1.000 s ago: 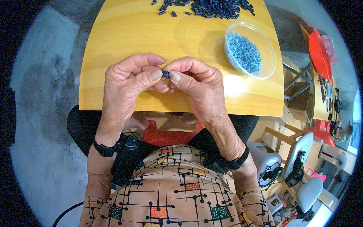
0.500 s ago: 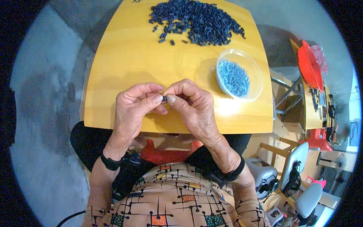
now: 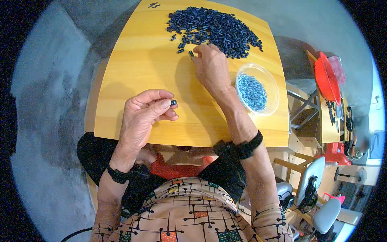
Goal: Assembling small blue and black plastic pieces together at a workbench.
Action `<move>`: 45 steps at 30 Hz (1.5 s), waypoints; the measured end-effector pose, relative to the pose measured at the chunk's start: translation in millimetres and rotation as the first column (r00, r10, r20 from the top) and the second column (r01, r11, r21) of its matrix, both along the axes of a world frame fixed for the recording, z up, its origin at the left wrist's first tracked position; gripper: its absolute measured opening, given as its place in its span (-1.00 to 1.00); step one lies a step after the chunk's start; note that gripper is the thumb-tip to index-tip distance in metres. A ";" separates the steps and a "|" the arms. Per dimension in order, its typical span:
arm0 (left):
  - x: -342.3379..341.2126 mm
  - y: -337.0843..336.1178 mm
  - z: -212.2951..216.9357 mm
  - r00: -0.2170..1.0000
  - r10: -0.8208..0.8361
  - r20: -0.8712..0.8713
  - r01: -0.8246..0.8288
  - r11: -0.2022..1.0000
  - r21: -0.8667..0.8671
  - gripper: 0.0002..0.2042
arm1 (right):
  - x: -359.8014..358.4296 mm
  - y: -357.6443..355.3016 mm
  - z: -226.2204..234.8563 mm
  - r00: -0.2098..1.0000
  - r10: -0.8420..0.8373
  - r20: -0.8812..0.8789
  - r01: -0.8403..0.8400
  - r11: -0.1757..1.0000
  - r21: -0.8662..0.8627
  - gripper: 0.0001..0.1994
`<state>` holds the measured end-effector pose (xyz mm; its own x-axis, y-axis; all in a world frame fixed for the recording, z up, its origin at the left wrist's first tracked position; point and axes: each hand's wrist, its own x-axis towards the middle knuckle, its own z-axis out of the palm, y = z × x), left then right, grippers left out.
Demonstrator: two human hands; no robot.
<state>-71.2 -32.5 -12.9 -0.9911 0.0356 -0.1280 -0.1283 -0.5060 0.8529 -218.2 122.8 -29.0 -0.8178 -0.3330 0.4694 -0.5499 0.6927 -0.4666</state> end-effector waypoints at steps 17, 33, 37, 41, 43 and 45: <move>2.5 -4.8 -1.9 1.000 0.022 0.013 -0.021 0.998 -0.052 -0.83 | -18.9 -1.1 -13.9 0.986 -0.141 -0.088 0.159 0.957 0.244 -0.88; 2.0 -5.0 -6.4 0.996 0.049 -0.070 -0.054 0.995 -0.078 -0.85 | 83.1 3.9 33.9 0.672 0.374 0.639 0.057 0.834 -0.548 -0.83; 1.3 -4.5 -5.7 0.998 0.022 -0.064 -0.028 0.994 -0.107 -0.83 | 107.2 15.5 28.8 0.504 0.642 0.577 0.263 0.522 -0.811 -0.87; 2.2 0.4 -5.5 0.998 -0.007 -0.066 -0.003 0.990 -0.144 -0.84 | 112.0 21.9 23.3 0.477 0.678 0.559 0.318 0.460 -0.829 -0.87; 2.9 2.1 -5.1 0.998 -0.014 -0.058 0.005 0.989 -0.148 -0.84 | 113.3 23.4 21.8 0.460 0.692 0.556 0.312 0.461 -0.831 -0.87; 3.0 3.5 -5.8 0.998 -0.020 -0.054 0.011 0.987 -0.163 -0.84 | 114.3 25.5 20.3 0.460 0.685 0.565 0.312 0.471 -0.825 -0.87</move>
<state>-68.3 -29.0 -18.7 -0.9964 0.0342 -0.0781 -0.0851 -0.3586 0.9296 -103.9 148.3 -8.8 -0.8701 -0.4565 -0.1859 0.3513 -0.3098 -0.8835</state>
